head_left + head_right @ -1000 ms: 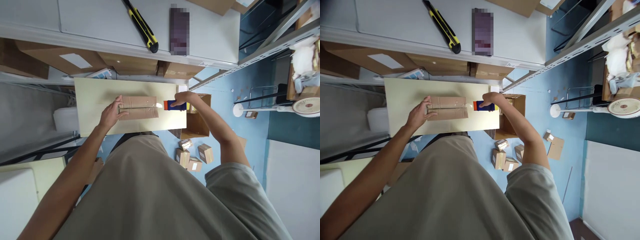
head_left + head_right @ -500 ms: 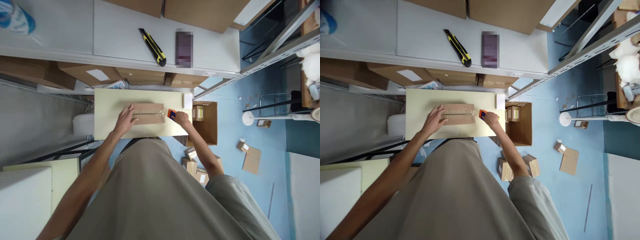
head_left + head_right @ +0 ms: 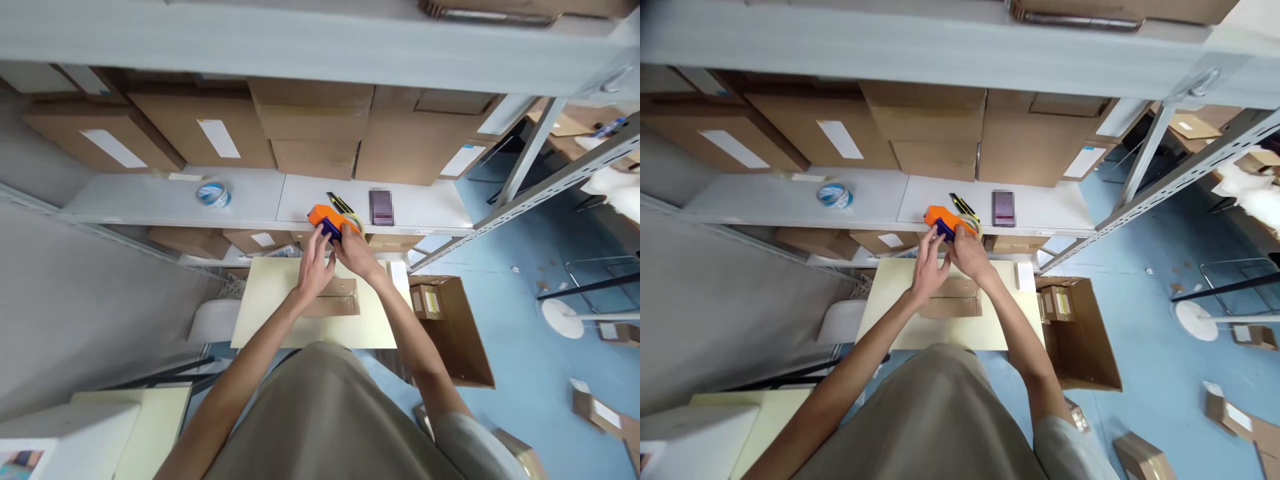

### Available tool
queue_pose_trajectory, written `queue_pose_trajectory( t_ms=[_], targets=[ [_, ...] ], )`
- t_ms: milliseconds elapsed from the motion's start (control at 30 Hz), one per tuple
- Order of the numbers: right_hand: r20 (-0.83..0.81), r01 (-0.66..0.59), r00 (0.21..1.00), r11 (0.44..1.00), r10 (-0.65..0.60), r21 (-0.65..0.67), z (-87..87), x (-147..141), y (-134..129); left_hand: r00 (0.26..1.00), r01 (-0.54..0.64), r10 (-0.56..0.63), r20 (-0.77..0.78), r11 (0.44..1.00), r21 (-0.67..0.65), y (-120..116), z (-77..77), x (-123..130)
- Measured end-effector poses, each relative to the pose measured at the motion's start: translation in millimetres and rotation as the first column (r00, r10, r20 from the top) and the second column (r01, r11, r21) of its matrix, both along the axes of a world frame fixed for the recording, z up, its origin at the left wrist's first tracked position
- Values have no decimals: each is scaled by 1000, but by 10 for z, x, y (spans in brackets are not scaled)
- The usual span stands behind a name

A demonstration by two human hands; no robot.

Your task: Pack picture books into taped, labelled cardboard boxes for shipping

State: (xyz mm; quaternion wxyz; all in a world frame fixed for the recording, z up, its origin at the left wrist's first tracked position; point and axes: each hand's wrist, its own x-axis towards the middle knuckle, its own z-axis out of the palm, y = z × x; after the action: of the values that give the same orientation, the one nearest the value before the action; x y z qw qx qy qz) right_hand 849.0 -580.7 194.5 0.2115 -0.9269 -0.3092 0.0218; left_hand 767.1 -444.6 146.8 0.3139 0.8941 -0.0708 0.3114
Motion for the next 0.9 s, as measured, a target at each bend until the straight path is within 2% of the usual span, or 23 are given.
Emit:
queue_pose_trajectory(
  t_ms=[67,133,200,267,400,467,533,600,700,800,900],
  targets=[
    [99,-4,995,1000,2,18,120,191,369,997,-70,70,-8,997,-42,169,109,178],
    [153,11,988,1000,-10,-3,173,371,685,995,-86,82,-61,993,-75,342,154,324],
    [164,11,987,998,-1,-60,162,526,928,990,-86,71,-124,989,-119,487,133,405],
    [143,-12,989,992,29,-123,108,654,1098,983,-92,63,-174,982,-164,575,45,400],
    [106,-57,991,983,76,-173,-1,813,1256,956,-126,69,-284,974,-190,582,-317,180],
    [149,-48,987,990,68,-130,-46,811,1225,925,-151,73,-373,971,-186,559,-573,4],
    [218,-18,976,999,24,-29,-151,713,1080,879,-199,88,-468,960,-194,560,-858,-213],
    [246,36,967,995,-58,90,-380,492,805,814,-282,122,-568,938,-202,593,-1142,-472],
    [134,201,965,965,-225,169,-960,-63,223,659,-405,171,-733,901,-153,648,-1488,-875],
    [-103,403,912,914,-397,42,-1594,-722,-304,537,-411,144,-831,905,-109,611,-1673,-1124],
    [-306,486,814,867,-494,-105,-2029,-1192,-519,509,-380,148,-848,923,-67,454,-1706,-1129]
  ],
)
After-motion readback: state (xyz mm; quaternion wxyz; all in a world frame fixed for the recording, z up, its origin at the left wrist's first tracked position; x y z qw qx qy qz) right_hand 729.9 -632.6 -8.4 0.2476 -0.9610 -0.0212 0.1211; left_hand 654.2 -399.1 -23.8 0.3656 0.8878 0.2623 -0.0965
